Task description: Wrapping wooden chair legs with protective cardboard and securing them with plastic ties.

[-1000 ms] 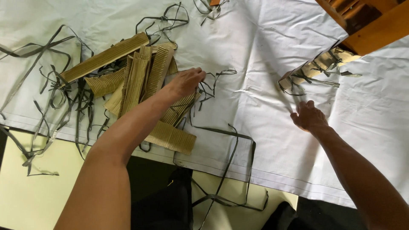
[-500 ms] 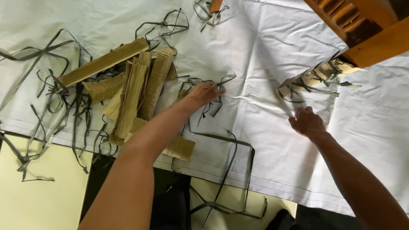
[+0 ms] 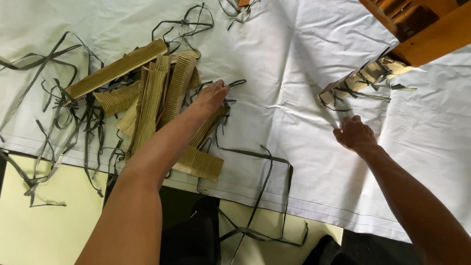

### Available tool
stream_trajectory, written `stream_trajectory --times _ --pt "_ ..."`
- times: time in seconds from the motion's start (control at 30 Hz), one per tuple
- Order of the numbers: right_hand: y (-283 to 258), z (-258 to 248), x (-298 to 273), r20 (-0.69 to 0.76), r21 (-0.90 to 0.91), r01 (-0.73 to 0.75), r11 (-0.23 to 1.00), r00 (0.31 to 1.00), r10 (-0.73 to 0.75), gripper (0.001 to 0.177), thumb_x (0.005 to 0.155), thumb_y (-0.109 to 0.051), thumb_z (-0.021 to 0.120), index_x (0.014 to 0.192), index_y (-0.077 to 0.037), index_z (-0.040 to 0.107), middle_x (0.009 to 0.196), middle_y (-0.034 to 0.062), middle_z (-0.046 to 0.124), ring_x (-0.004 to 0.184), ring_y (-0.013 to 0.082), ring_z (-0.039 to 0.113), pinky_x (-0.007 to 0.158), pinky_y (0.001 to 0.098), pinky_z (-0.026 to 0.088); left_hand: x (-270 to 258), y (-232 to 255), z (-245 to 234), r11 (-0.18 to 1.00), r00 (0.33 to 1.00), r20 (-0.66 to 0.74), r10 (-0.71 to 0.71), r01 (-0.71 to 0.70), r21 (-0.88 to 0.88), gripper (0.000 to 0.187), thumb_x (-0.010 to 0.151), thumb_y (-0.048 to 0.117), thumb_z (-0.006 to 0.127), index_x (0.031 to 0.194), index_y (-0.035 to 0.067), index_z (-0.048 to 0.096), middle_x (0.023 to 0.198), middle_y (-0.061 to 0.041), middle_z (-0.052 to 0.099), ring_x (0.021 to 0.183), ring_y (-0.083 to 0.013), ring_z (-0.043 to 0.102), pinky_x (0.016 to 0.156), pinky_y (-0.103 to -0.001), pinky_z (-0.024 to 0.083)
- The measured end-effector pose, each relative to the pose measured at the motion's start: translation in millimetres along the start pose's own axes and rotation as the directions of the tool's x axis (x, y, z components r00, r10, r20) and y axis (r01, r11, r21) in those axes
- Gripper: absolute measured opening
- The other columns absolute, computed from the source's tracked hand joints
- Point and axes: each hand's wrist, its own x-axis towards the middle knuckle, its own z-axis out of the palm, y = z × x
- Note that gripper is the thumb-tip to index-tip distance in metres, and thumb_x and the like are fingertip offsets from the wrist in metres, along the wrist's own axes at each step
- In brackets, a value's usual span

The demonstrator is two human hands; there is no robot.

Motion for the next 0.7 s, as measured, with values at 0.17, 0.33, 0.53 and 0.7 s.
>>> stream_trajectory --times 0.17,0.33,0.53,0.7 --pt "2.3 3.6 2.5 -0.016 -0.007 0.005 1.0 1.0 -0.005 0.039 0.101 -0.039 0.059 0.119 -0.004 0.066 0.122 0.0193 0.059 0.086 0.0321 0.072 0.079 0.0465 0.062 2.3 -1.9 4.2 1.0 1.0 0.023 -0.012 0.012 -0.004 0.015 0.086 -0.006 0.062 0.1 -0.001 0.063 0.117 -0.019 0.063 0.105 -0.0373 0.067 0.086 -0.046 0.058" --pt "3.8 6.3 5.5 -0.018 -0.025 0.009 1.0 1.0 -0.009 0.041 0.101 -0.039 0.058 0.122 -0.005 0.065 0.122 0.0195 0.058 0.085 0.032 0.072 0.078 0.0465 0.063 0.3 -3.1 4.3 1.0 0.999 0.047 -0.005 0.004 0.011 0.013 0.087 -0.004 0.063 0.1 -0.001 0.063 0.117 -0.019 0.064 0.11 -0.0378 0.066 0.09 -0.045 0.057" --pt "0.4 3.4 2.0 -0.01 -0.032 -0.01 0.999 1.0 0.01 0.041 0.101 -0.04 0.058 0.124 -0.006 0.064 0.122 0.0189 0.058 0.086 0.0303 0.071 0.079 0.046 0.062 0.4 0.0 21.5 0.999 0.999 -0.008 -0.035 0.035 -0.002 0.019 0.087 -0.005 0.062 0.104 -0.001 0.066 0.115 -0.018 0.066 0.109 -0.0364 0.067 0.09 -0.044 0.058" --pt "-1.3 0.6 -3.5 0.0 -0.003 -0.008 1.0 1.0 0.008 0.04 0.101 -0.038 0.059 0.124 -0.005 0.064 0.122 0.0186 0.058 0.082 0.0291 0.072 0.074 0.0434 0.064 2.2 1.3 30.6 0.999 1.0 -0.025 0.006 -0.005 0.04 0.011 0.09 -0.002 0.063 0.098 0.0 0.069 0.11 -0.017 0.069 0.106 -0.0357 0.07 0.087 -0.044 0.059"
